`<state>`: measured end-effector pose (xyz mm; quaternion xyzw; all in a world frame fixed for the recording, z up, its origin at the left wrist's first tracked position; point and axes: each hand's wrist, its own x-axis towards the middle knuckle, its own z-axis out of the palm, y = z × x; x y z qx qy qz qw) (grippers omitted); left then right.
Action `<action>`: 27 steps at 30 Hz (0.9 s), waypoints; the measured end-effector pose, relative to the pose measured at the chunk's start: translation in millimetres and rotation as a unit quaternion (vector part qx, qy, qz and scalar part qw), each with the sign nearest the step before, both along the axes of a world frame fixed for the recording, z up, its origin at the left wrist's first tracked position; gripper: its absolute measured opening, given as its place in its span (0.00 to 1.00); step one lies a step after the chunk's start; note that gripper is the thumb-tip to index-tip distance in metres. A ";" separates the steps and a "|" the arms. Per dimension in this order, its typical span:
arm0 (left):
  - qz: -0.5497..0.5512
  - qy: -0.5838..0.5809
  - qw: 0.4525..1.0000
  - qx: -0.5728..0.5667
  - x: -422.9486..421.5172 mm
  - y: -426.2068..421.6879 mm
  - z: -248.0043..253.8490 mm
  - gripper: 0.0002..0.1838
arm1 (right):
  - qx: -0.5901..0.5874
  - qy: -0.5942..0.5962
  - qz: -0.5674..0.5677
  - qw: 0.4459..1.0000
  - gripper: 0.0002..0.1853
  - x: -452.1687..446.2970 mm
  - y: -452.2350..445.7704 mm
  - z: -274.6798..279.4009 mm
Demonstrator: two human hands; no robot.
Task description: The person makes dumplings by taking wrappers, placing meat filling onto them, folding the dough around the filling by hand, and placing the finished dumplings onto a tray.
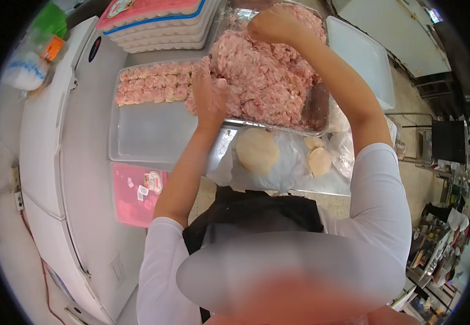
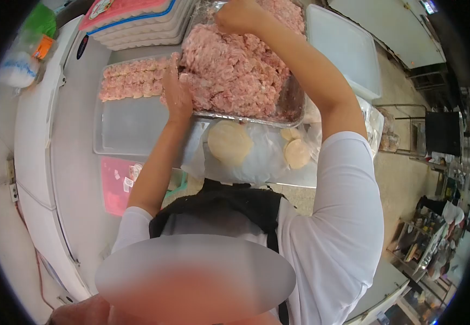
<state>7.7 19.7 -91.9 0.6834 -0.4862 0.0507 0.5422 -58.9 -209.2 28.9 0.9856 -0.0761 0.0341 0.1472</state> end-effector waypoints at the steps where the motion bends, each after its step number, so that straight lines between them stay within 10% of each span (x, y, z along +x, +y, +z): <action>1: -0.003 0.002 1.000 0.000 1.8 1.1 -0.7 0.32 | 0.008 -0.020 0.001 1.000 0.11 -13.8 16.9 7.3; 20: -0.104 -0.038 0.993 -0.042 3.5 4.8 6.1 0.31 | 0.130 0.073 -0.178 0.973 0.10 -210.8 75.5 -55.9; 27: -0.072 -0.074 0.995 -0.011 8.8 0.6 11.6 0.29 | -0.084 0.081 -0.203 0.972 0.06 -200.2 106.6 50.6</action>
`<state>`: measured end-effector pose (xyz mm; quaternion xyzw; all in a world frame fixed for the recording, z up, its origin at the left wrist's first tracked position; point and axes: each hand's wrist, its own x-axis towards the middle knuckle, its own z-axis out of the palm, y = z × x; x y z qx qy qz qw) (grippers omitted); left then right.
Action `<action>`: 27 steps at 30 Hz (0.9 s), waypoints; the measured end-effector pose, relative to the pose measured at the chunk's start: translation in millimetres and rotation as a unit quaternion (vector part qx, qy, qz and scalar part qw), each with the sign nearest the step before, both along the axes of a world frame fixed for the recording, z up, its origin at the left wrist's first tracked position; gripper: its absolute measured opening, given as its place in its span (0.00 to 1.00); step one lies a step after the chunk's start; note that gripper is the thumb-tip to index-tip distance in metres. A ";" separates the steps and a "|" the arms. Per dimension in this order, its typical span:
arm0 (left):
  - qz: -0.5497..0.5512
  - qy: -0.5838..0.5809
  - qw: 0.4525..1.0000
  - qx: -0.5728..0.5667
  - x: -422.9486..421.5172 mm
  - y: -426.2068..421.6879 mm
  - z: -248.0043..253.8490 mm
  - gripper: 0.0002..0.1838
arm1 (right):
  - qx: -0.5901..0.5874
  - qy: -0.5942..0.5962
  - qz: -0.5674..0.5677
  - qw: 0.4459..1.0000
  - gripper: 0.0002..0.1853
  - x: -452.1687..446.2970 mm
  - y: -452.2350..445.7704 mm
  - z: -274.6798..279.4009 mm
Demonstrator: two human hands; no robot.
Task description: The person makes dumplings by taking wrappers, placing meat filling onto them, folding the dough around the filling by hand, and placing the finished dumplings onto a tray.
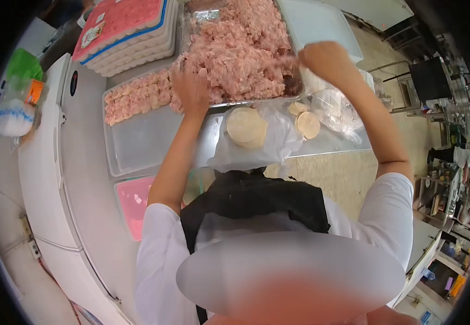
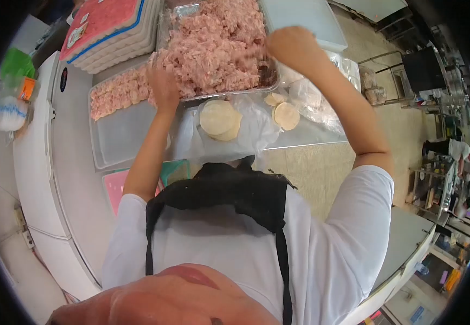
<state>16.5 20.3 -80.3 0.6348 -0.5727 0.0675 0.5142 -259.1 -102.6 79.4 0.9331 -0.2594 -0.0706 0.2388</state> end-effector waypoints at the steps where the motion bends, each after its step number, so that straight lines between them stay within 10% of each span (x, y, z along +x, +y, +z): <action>1: 0.009 -0.001 1.000 0.009 -0.6 -2.8 -1.6 0.29 | -0.035 -0.012 -0.013 0.999 0.06 3.6 3.1 17.0; 5: 0.044 0.020 0.998 0.048 -2.2 -7.0 -4.4 0.30 | 0.031 -0.216 0.064 0.974 0.07 31.5 18.9 9.3; 11: 0.086 -0.017 0.994 0.063 -1.1 -8.5 -9.0 0.29 | 0.186 -0.143 -0.010 0.972 0.09 11.5 -32.5 -90.0; 21: 0.037 0.068 0.997 0.028 -1.7 -0.4 -7.5 0.34 | 0.007 -0.046 0.022 0.999 0.12 65.3 -91.9 50.0; 27: 0.060 0.081 0.994 0.032 -5.1 3.9 -17.1 0.36 | 0.068 -0.042 -0.010 0.997 0.12 109.5 -178.3 -99.2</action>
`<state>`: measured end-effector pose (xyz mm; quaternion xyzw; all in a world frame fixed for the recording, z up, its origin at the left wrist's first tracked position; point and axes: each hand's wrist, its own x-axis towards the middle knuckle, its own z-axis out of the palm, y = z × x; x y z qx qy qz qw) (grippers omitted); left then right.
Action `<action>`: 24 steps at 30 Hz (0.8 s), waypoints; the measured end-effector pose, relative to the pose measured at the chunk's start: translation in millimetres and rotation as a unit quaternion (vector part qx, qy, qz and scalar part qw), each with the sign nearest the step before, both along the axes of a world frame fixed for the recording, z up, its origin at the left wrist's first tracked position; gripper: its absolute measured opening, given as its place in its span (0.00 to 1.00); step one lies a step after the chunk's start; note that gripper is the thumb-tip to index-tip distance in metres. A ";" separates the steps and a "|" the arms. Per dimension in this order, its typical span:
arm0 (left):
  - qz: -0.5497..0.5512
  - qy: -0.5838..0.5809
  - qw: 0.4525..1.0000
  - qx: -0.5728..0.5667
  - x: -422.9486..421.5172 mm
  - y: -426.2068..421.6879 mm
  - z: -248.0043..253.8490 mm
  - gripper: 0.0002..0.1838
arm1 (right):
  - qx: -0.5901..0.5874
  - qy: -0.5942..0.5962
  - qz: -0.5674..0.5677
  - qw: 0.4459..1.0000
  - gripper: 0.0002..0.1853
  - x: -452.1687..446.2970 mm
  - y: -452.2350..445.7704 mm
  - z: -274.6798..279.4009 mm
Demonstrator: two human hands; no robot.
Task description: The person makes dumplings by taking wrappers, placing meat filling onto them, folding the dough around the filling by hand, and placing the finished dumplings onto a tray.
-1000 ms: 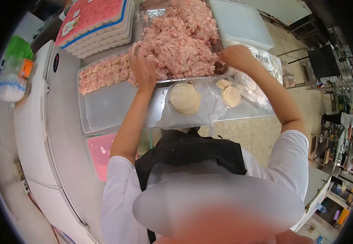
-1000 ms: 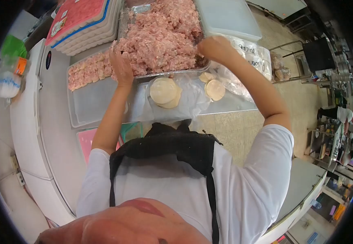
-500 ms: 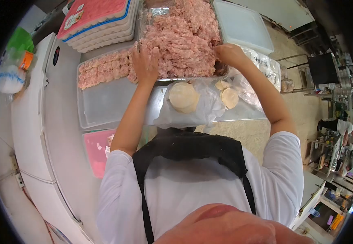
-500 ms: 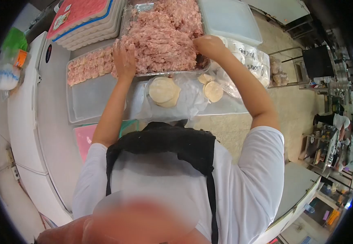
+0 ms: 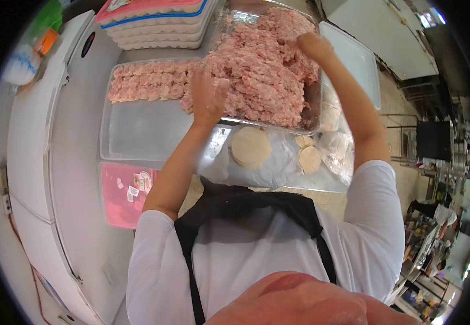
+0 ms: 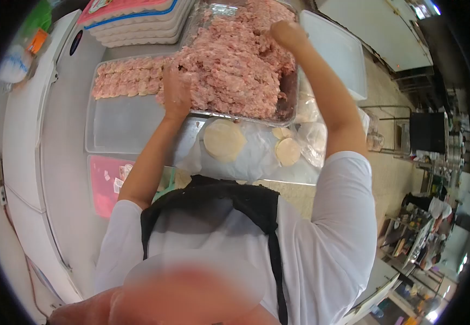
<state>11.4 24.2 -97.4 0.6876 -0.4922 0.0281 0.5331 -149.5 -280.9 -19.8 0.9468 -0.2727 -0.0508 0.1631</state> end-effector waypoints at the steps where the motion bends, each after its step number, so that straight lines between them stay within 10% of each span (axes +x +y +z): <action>1: -0.003 0.001 1.000 0.000 1.4 -0.5 -1.3 0.36 | 0.026 -0.018 0.019 0.999 0.12 15.8 11.5 -8.3; 13: -0.015 0.015 0.999 -0.025 1.6 2.3 4.0 0.35 | 0.053 0.083 0.172 0.980 0.07 17.9 150.7 72.3; 24: -0.034 0.011 0.998 -0.056 3.5 3.1 10.5 0.33 | 0.151 -0.004 0.124 0.981 0.15 25.8 11.0 70.6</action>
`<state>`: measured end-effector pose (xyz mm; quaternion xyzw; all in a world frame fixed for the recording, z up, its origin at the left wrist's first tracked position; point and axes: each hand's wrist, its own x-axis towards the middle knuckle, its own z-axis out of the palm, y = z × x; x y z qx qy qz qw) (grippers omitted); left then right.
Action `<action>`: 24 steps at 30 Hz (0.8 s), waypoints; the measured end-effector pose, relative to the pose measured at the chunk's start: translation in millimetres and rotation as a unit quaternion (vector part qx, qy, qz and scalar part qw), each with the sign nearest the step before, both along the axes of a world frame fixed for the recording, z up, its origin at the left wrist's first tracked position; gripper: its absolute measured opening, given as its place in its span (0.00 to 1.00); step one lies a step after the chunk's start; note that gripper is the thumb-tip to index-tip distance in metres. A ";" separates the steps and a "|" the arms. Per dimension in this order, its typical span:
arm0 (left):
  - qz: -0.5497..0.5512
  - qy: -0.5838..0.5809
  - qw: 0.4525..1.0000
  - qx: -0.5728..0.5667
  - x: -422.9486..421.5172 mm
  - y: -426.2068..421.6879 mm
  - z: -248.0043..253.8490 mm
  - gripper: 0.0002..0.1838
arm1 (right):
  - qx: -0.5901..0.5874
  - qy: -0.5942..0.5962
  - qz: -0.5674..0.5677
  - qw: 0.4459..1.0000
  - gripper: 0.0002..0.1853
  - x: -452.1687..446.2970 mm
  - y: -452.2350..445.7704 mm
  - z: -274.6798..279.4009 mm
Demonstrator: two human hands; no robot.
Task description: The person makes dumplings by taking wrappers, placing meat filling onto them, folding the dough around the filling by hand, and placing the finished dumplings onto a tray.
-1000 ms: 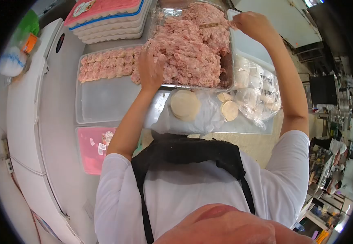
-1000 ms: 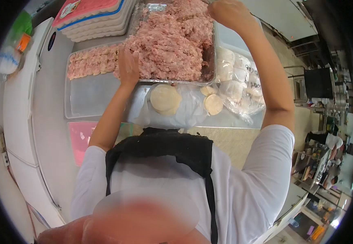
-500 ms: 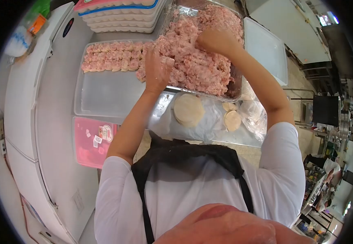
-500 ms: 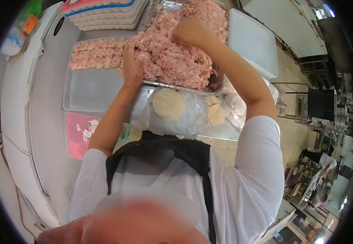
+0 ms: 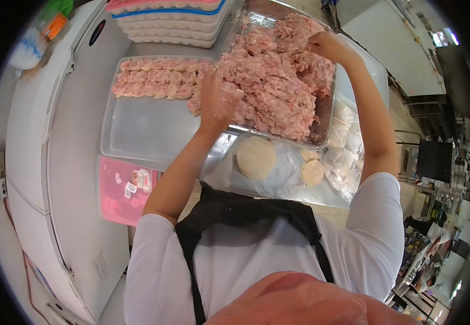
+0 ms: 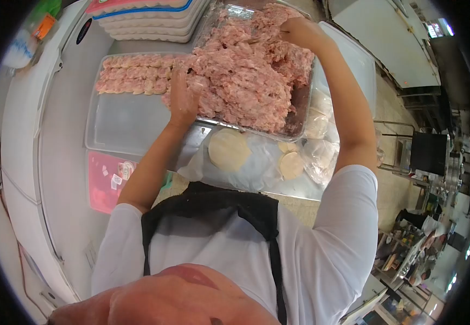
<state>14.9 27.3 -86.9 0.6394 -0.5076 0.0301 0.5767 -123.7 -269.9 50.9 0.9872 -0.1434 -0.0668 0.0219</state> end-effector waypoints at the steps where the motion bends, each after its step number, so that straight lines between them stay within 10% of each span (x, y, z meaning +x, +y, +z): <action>1: -0.006 0.004 1.000 0.001 1.5 0.1 0.0 0.33 | 0.014 -0.019 0.002 1.000 0.15 -1.7 -15.4 -5.0; 9: 0.010 0.000 1.000 -0.019 -0.8 2.4 -0.3 0.33 | -0.132 -0.016 -0.162 0.978 0.10 34.2 -51.0 -82.2; 17: 0.018 -0.035 0.999 -0.016 1.8 0.1 2.4 0.31 | -0.081 0.031 0.104 0.991 0.08 48.1 127.3 3.6; 24: -0.004 -0.017 1.000 -0.011 3.9 -2.2 -4.6 0.32 | -0.111 0.020 0.030 0.993 0.08 -0.6 135.5 14.5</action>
